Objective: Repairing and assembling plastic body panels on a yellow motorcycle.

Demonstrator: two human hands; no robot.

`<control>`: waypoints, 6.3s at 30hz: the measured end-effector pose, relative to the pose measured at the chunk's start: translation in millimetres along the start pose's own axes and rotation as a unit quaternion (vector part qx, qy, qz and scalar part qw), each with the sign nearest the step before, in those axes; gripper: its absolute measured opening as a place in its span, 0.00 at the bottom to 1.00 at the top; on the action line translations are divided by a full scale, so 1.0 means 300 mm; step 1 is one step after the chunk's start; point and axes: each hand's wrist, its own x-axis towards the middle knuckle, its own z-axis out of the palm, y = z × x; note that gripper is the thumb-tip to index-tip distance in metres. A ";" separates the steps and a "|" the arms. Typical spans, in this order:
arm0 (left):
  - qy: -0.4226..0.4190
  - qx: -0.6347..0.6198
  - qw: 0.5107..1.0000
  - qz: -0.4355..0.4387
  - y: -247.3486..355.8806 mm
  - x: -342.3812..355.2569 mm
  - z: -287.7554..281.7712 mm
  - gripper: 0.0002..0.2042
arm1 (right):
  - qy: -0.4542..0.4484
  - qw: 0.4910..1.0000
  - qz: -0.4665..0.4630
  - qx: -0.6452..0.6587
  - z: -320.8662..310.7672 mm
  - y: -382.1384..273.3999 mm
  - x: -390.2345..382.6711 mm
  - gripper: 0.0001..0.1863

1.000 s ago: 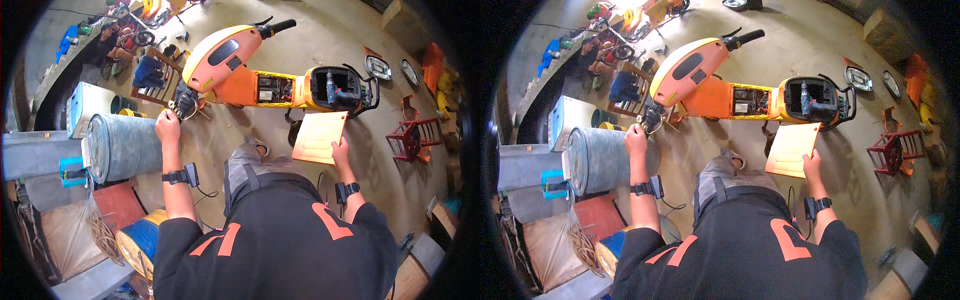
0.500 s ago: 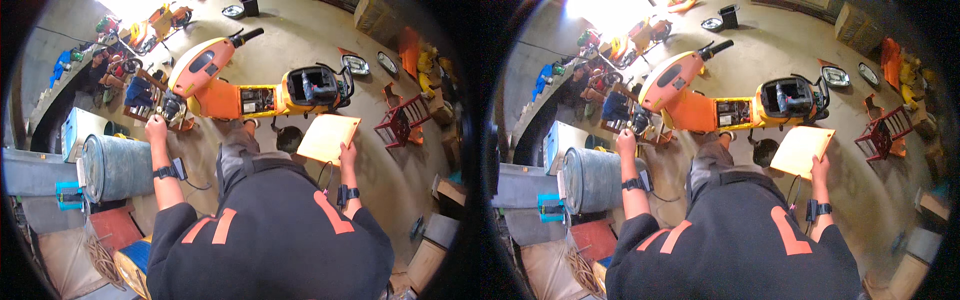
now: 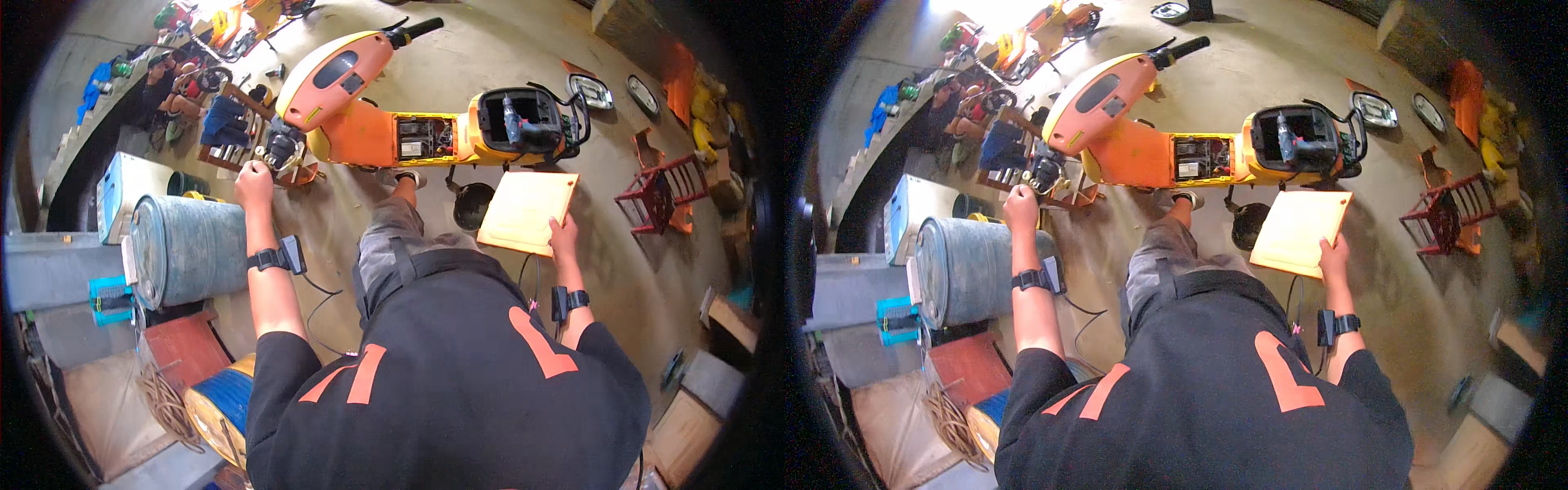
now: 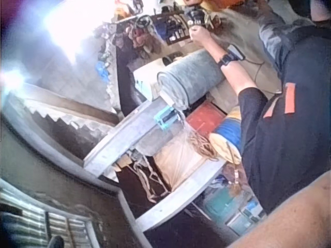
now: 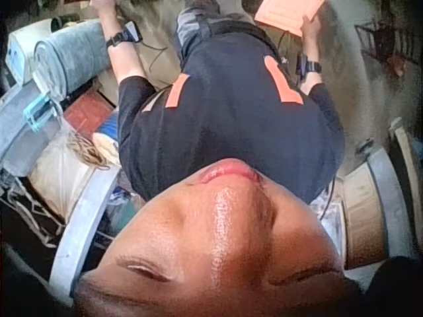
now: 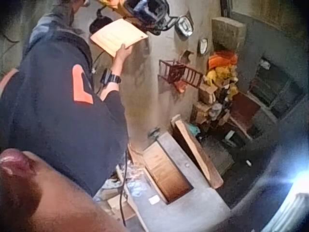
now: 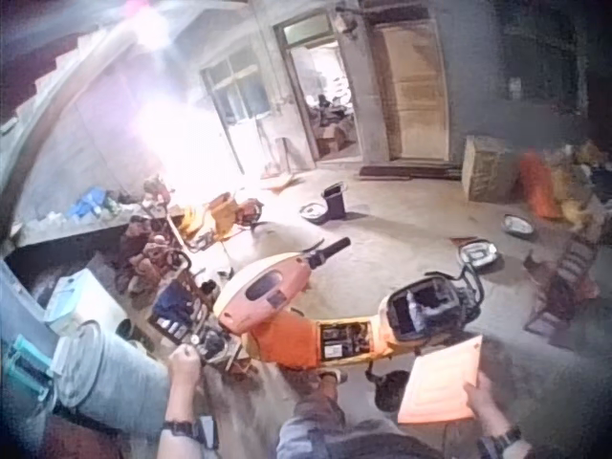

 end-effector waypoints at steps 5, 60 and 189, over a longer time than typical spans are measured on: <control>0.010 -0.008 1.000 -0.018 0.010 -0.016 -0.004 0.19 | -0.034 0.998 0.045 -0.027 0.005 -0.045 -0.043 0.14; 0.014 -0.072 0.997 0.018 0.019 -0.012 0.006 0.19 | -0.111 0.990 -0.060 0.063 0.376 -0.229 0.347 0.10; -0.011 -0.114 0.991 -0.069 -0.002 0.217 0.399 0.19 | -0.165 0.843 -0.065 -0.507 1.630 0.801 1.214 0.12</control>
